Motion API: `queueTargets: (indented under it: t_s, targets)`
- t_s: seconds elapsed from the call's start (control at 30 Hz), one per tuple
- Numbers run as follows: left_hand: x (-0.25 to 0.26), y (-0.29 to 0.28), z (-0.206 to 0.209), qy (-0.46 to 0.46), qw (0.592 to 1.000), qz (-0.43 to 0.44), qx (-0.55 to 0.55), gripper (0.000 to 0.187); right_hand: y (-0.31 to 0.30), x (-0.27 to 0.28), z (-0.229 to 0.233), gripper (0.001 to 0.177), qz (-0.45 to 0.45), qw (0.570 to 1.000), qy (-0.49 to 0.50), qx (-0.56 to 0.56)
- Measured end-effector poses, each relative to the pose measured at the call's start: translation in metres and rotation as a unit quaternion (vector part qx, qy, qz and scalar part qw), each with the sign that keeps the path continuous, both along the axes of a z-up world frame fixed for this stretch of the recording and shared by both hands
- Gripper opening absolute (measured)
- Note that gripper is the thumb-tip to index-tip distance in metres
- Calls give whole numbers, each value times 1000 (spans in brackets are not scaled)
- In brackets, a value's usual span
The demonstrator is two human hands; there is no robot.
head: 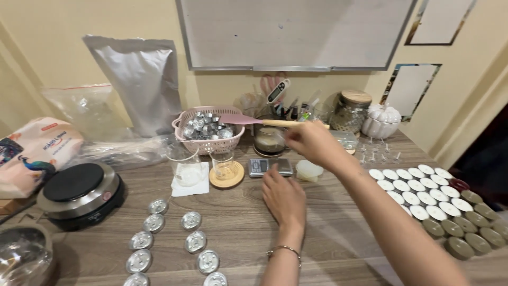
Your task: Preparing candle molds, wicks, and equipment for candle making at a workbench.
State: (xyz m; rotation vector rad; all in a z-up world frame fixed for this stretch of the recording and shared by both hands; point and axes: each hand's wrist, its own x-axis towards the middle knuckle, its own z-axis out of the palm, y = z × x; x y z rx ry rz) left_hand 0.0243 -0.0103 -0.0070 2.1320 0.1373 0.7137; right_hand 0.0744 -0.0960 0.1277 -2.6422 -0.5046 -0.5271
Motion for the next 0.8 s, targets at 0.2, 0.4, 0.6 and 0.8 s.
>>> queueTargets:
  t_s: [0.2,0.4,0.6,0.8]
  targets:
    - [13,-7,-10,-28,999,2,39,52,127,86,21,19,158,986,-51,18]
    - [27,11,-10,20,999,-23,42,46,197,138,-5,14,148,989,6,0]
    - [12,1,2,26,999,-43,17,54,126,104,22,14,175,981,-69,-39]
    - [8,-1,4,-3,999,-53,11,57,-89,30,59,19,-3,990,-73,-121]
